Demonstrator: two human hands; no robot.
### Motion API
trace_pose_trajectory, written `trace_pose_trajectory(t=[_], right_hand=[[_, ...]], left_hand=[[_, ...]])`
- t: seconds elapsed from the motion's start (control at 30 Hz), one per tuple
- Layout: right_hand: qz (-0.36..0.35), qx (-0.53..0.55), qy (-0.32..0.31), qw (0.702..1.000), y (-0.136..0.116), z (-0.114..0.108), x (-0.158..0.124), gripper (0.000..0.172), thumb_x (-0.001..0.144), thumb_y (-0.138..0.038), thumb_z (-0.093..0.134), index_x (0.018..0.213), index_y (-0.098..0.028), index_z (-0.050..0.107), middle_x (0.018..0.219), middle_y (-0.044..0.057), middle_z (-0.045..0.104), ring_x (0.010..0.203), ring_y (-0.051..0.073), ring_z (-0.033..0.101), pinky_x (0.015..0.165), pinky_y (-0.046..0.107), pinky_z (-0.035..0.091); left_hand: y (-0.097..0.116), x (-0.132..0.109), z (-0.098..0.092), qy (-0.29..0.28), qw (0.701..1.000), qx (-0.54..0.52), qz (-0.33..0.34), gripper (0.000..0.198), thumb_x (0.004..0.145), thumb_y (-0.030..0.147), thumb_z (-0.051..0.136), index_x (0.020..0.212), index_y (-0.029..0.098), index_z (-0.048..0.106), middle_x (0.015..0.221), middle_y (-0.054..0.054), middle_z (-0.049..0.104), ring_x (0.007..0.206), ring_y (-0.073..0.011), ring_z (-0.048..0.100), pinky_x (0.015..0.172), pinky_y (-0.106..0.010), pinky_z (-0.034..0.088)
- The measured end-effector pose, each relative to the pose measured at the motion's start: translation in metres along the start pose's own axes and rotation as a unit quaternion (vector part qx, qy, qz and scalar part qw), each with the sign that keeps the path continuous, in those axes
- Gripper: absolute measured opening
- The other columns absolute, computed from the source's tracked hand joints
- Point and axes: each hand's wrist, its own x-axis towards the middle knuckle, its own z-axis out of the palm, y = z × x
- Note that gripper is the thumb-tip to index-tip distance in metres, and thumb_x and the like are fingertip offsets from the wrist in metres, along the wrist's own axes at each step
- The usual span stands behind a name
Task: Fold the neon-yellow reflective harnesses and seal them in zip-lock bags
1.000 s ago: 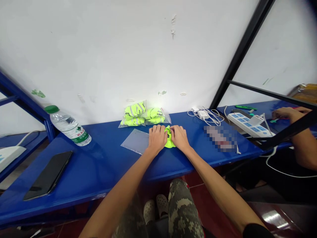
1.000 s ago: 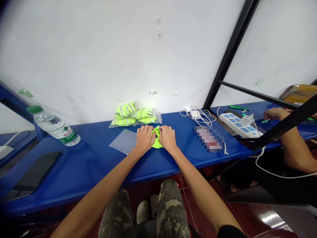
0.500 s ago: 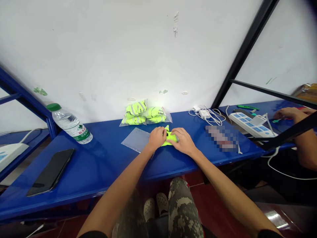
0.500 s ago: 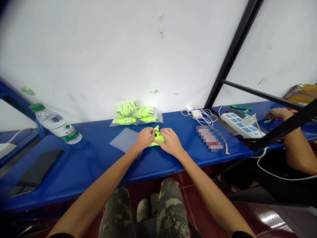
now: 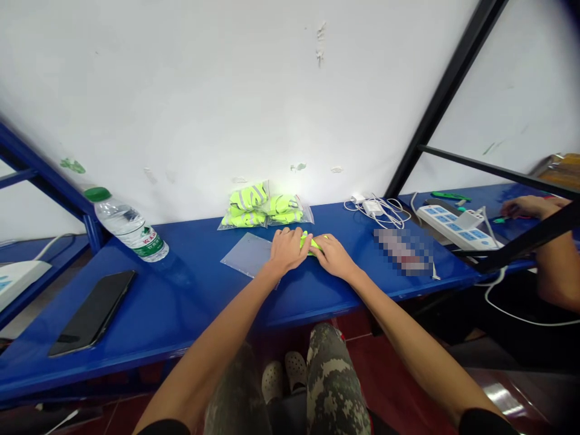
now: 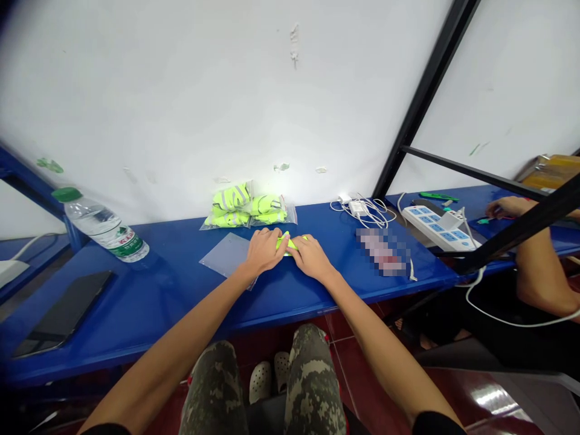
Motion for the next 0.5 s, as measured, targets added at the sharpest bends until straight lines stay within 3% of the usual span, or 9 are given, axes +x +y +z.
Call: trace_pose_trajectory(t=[0.13,0.3,0.5], right_hand=[[0.050,-0.022,-0.011,0.998,0.006,0.005,0.017,0.036,0.102,-0.039,0.031,0.087,-0.019,0.056,0.087,0.008,0.065,0.079,0.021,0.057,0.077,0.032,0.040],[0.090,-0.038,-0.014,0.995,0.014,0.010,0.039,0.039,0.102,-0.043,0.031,0.083,-0.019,0.056,0.085,0.008,0.067,0.079,0.021,0.060,0.075,0.030,0.038],[0.156,-0.025,-0.004,0.987,0.020,0.023,0.056,0.039,0.100,-0.045,0.035,0.103,-0.019,0.063,0.103,0.011,0.071,0.092,0.024,0.063,0.080,0.031,0.042]], left_hand=[[-0.002,0.016,0.006,-0.036,0.998,0.007,-0.055,0.059,0.101,0.042,0.017,0.091,0.014,0.068,0.087,-0.015,0.071,0.087,-0.0258,0.066,0.080,-0.035,0.043],[-0.015,0.040,0.018,-0.066,0.991,-0.021,-0.117,0.066,0.100,0.046,0.014,0.091,0.014,0.072,0.091,-0.016,0.073,0.089,-0.0253,0.068,0.080,-0.033,0.046],[-0.028,0.057,0.031,-0.093,0.978,-0.056,-0.181,0.065,0.098,0.048,0.020,0.091,0.012,0.074,0.094,-0.019,0.073,0.095,-0.0288,0.068,0.082,-0.036,0.048]])
